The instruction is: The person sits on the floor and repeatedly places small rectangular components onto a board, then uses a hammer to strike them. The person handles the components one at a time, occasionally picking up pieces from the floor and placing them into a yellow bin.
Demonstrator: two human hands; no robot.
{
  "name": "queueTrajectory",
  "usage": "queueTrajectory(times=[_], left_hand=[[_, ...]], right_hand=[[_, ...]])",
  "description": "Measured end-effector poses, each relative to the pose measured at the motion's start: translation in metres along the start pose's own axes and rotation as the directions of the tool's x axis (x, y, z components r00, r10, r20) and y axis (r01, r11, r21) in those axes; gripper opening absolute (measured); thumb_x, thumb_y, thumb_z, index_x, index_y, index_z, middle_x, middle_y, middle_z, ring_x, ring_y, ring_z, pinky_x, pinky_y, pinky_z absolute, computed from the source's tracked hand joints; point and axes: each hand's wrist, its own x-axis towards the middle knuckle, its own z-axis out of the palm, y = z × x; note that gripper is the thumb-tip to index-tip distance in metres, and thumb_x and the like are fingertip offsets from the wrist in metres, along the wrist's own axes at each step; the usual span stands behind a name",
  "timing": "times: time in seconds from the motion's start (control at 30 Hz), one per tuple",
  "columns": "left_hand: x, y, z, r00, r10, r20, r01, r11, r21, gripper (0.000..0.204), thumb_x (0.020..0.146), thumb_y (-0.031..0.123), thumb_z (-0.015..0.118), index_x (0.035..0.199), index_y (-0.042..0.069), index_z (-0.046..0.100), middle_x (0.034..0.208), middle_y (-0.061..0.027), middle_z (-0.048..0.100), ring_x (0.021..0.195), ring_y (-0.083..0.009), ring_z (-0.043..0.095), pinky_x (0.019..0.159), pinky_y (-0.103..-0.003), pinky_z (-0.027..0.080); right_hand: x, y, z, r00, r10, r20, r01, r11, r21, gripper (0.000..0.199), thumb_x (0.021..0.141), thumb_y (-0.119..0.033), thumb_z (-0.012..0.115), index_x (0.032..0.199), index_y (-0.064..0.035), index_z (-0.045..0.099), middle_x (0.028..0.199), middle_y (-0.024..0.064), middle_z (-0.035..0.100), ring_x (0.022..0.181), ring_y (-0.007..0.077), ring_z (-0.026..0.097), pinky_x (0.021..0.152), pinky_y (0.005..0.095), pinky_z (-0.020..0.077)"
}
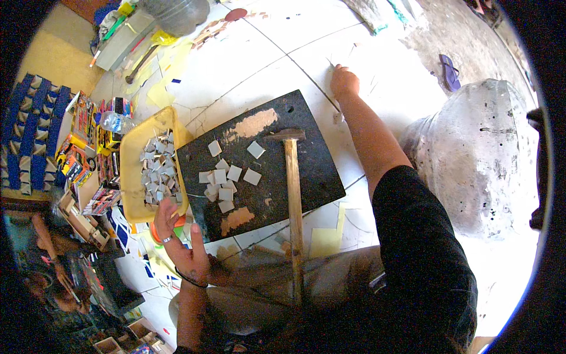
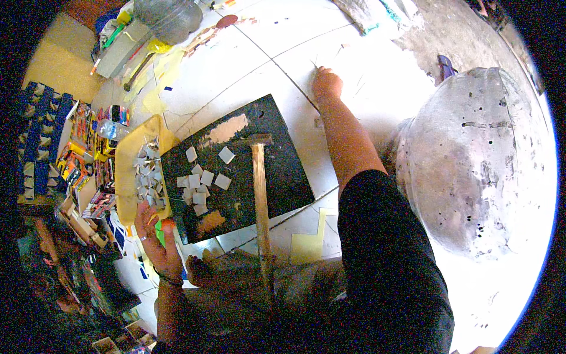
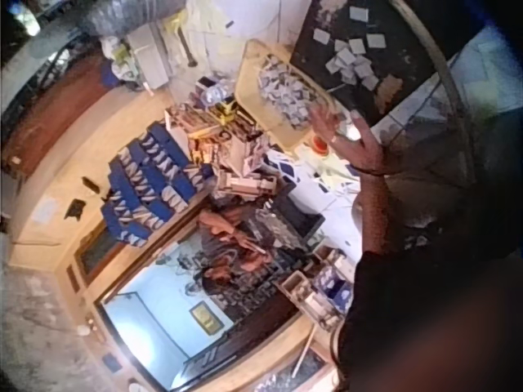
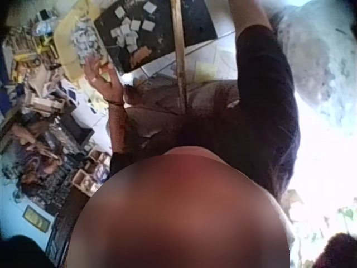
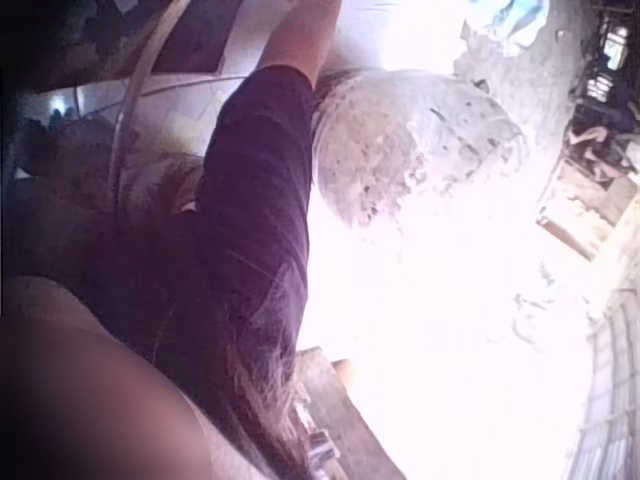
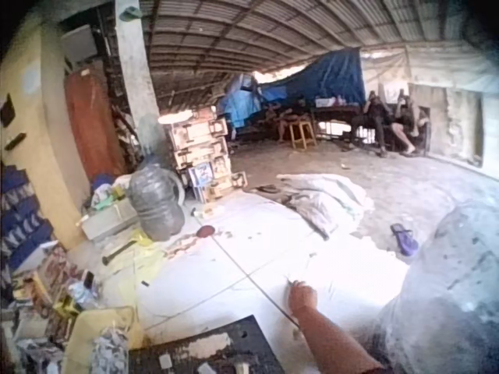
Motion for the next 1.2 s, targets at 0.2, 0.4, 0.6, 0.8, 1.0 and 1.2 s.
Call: queueTrajectory(times=[0.2,0.4,0.6,0.8,1.0,1.2], left_hand=[[-0.002,-0.003,-0.003,1.000,-0.010,-0.018,0.009,1.000,-0.019,0.057,0.081,0.006,0.054,0.134,-0.001,0.032,0.135,-0.0160,0.038,0.116,-0.0266,0.043,0.098,-0.038,0.033],[0.004,-0.016,-0.006,0.998,-0.009,-0.070,0.003,0.997,-0.084,0.057,0.082,0.007,0.055,0.134,0.001,0.033,0.132,-0.0157,0.039,0.113,-0.0258,0.044,0.096,-0.037,0.035],[0.007,-0.032,-0.010,0.989,-0.068,-0.128,0.041,0.978,-0.204,0.056,0.084,0.009,0.056,0.135,0.002,0.033,0.134,-0.0133,0.038,0.113,-0.0241,0.044,0.095,-0.037,0.035],[0.005,-0.046,-0.016,0.975,-0.133,-0.180,0.078,0.956,-0.283,0.057,0.084,0.011,0.060,0.135,0.005,0.034,0.133,-0.0132,0.040,0.112,-0.0238,0.047,0.094,-0.037,0.037],[0.001,-0.059,-0.016,0.955,-0.134,-0.266,0.049,0.952,-0.303,0.058,0.082,0.012,0.062,0.134,0.006,0.037,0.127,-0.0133,0.043,0.106,-0.0238,0.049,0.091,-0.037,0.040],[-0.001,-0.065,-0.019,0.944,-0.128,-0.305,0.031,0.952,-0.304,0.056,0.080,0.015,0.064,0.130,0.004,0.040,0.116,-0.0159,0.045,0.099,-0.0272,0.051,0.086,-0.037,0.042]], right_hand=[[-0.006,0.011,0.003,0.996,-0.027,0.085,0.011,0.983,0.182,0.027,0.089,-0.012,0.036,0.107,0.0013,0.051,0.103,0.0220,0.062,0.095,0.0342,0.062,0.081,0.0429,0.0511],[0.033,0.049,0.039,0.947,-0.321,-0.002,0.321,0.947,0.005,0.027,0.092,-0.020,0.038,0.095,-0.0010,0.057,0.081,0.0141,0.063,0.068,0.0286,0.061,0.064,0.0368,0.0511],[0.003,0.068,-0.029,0.857,-0.295,0.422,-0.446,-0.013,0.895,0.019,0.088,-0.019,0.049,0.073,-0.0078,0.052,0.058,0.0048,0.051,0.048,0.0182,0.050,0.042,0.0328,0.0424],[-0.088,-0.009,-0.156,0.835,-0.458,0.303,-0.410,-0.154,0.899,0.018,0.094,-0.021,0.042,0.079,-0.0115,0.043,0.056,-0.0028,0.035,0.042,0.0086,0.031,0.035,0.0204,0.0236],[-0.177,-0.055,-0.161,0.778,-0.617,0.120,0.371,0.604,0.705,0.025,0.094,-0.023,0.043,0.098,-0.0007,0.054,0.073,0.0068,0.052,0.053,0.0178,0.048,0.046,0.0292,0.0392],[-0.218,-0.101,-0.127,0.859,-0.511,-0.027,0.509,0.859,-0.051,0.023,0.085,-0.013,0.045,0.079,0.0023,0.062,0.086,0.0202,0.063,0.076,0.0338,0.064,0.067,0.0408,0.0537]])
